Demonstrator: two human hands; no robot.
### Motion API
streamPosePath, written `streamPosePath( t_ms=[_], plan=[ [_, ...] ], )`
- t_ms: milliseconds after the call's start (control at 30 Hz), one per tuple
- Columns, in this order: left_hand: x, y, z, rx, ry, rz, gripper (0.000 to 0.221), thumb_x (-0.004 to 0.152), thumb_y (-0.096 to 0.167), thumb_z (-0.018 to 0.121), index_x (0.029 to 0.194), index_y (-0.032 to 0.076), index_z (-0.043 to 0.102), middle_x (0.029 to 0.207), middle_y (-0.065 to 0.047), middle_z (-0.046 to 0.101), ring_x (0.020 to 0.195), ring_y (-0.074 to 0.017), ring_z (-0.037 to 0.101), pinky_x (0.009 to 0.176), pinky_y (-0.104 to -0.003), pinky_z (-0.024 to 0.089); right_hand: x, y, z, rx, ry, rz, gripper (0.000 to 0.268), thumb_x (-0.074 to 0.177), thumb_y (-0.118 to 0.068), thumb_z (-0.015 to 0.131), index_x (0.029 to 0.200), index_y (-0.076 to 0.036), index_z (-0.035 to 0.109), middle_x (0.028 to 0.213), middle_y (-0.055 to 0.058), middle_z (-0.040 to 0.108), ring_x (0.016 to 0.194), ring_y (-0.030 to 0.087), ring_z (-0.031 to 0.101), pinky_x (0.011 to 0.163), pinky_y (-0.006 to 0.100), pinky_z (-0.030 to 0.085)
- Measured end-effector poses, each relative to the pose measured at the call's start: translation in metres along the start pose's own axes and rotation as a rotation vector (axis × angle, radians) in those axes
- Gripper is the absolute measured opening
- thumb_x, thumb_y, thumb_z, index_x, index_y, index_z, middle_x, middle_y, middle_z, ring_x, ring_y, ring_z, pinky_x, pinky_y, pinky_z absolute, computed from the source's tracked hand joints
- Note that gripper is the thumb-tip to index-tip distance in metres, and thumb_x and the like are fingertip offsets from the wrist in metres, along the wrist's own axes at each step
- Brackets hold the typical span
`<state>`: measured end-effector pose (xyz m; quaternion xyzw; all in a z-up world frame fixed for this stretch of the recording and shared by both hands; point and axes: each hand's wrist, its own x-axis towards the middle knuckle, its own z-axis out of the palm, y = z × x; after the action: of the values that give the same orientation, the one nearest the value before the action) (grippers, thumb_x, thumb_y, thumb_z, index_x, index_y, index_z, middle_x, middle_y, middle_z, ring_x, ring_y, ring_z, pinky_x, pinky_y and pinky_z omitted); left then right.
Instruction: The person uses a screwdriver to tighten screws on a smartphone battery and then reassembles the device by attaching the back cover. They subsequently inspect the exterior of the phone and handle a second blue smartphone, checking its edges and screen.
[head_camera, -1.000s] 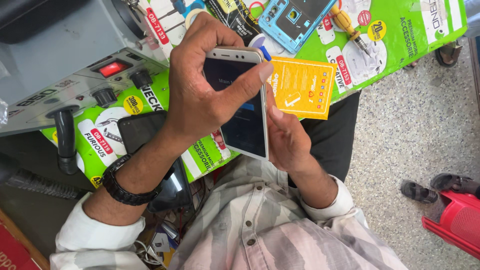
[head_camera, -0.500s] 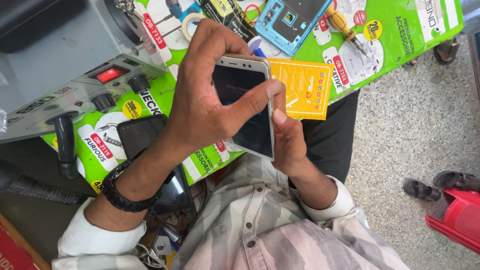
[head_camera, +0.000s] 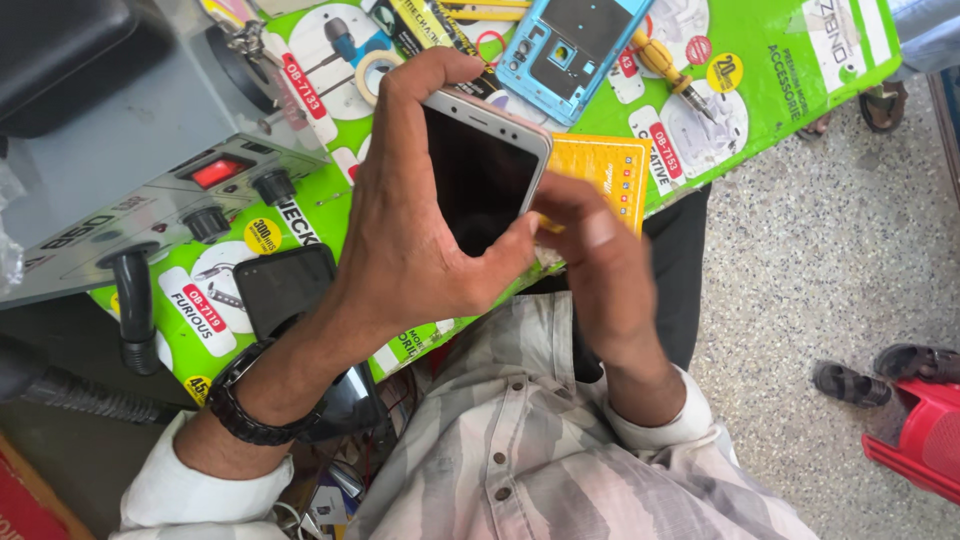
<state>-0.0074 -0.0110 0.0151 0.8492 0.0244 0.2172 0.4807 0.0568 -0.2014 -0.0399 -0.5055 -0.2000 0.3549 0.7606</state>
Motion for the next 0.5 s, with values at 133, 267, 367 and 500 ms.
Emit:
streamPosePath(
  t_ms=[133,267,367,500],
  plan=[
    [0.001,0.004,0.001,0.14,-0.038,0.069,0.078,0.082,0.007,0.081,0.141,0.005,0.03,0.127,-0.017,0.045,0.115,-0.0337,0.057,0.094,-0.04,0.053,0.006,-0.01,-0.009,-0.062,0.179,-0.118,0.039,0.117,-0.024,0.05,0.134,0.009,0.062,0.127,0.022,0.069,0.118,0.028,0.071,0.107,0.04,0.06],
    [0.001,0.007,0.003,0.16,-0.084,0.062,0.079,0.082,0.009,0.084,0.141,0.006,0.031,0.124,-0.017,0.045,0.111,-0.0339,0.058,0.089,-0.041,0.054,0.01,-0.006,-0.008,-0.176,0.336,-0.149,0.023,0.109,-0.01,0.063,0.12,0.01,0.069,0.107,0.019,0.076,0.097,0.025,0.077,0.089,0.036,0.068],
    [0.0,0.009,0.003,0.196,-0.109,0.064,0.08,0.083,0.011,0.086,0.143,0.006,0.032,0.125,-0.016,0.046,0.112,-0.0335,0.059,0.091,-0.041,0.053,0.007,-0.005,-0.008,-0.397,0.386,-0.201,0.019,0.107,-0.006,0.068,0.116,0.01,0.073,0.095,0.017,0.077,0.085,0.021,0.077,0.08,0.03,0.063],
    [0.001,0.011,0.002,0.251,-0.11,0.124,0.082,0.081,0.009,0.084,0.144,0.006,0.032,0.124,-0.016,0.046,0.111,-0.0355,0.058,0.093,-0.045,0.052,0.005,-0.005,-0.008,-0.371,0.38,-0.223,0.016,0.105,-0.005,0.068,0.113,0.008,0.073,0.093,0.014,0.077,0.084,0.018,0.077,0.079,0.028,0.064]
  ],
)
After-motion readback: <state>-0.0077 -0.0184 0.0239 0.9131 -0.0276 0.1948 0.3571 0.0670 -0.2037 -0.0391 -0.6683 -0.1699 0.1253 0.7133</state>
